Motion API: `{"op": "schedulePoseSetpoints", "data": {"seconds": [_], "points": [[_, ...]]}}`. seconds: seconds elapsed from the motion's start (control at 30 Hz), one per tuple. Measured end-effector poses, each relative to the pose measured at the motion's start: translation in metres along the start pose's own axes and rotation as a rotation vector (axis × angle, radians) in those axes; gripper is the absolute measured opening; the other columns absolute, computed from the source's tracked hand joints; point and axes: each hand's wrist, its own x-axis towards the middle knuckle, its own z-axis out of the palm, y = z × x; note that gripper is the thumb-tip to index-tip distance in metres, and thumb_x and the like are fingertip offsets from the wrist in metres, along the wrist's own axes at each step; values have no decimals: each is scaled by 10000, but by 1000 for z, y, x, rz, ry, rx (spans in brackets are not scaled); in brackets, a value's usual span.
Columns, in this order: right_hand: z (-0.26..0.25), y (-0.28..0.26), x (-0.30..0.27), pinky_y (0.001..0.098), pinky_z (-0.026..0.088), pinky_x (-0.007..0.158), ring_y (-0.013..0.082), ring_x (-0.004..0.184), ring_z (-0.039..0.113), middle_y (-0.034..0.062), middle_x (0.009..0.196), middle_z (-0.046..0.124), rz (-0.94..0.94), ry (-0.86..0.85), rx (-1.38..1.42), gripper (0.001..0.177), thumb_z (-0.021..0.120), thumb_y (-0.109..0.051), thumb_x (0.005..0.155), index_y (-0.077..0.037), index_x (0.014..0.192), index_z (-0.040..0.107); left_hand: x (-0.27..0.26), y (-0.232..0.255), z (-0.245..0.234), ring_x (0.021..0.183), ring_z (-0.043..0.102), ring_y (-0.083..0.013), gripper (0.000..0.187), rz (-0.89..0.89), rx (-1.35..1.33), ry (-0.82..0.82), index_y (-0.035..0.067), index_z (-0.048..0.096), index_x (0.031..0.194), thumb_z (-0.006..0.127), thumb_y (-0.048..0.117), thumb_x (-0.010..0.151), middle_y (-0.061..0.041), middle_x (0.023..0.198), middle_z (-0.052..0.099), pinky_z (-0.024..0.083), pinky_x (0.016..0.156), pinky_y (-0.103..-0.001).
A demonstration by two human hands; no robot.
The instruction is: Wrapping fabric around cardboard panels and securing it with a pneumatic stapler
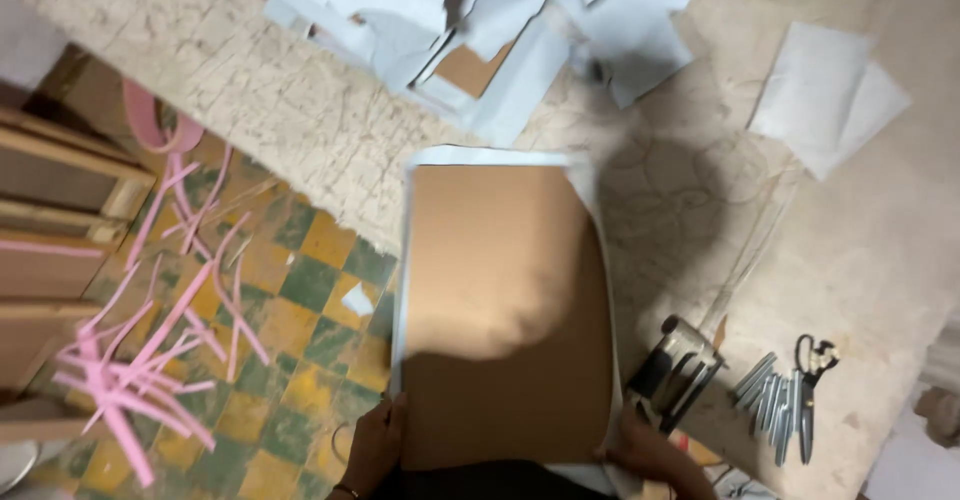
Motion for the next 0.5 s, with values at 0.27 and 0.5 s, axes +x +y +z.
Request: {"op": "schedulePoseSetpoints", "data": {"seconds": [0.27, 0.5], "points": [[125, 151, 6, 463, 403, 741, 266, 794, 491, 150, 830, 564, 1396, 984, 1199, 194, 555, -164, 1038, -8, 940, 612, 65, -84, 176, 462, 381, -228, 380, 850, 72, 534, 96, 599, 659, 707, 268, 981, -74, 513, 395, 251, 488, -451], [-28, 46, 61, 614, 462, 1039, 490, 1319, 506, 364, 1428, 490, 1795, 883, 2150, 1023, 734, -684, 869, 68, 1500, 444, 29, 67, 178, 599, 666, -211, 456, 430, -150, -271, 189, 665, 610, 650, 450, 984, 10, 593, 671, 470, 586, -378]]}}
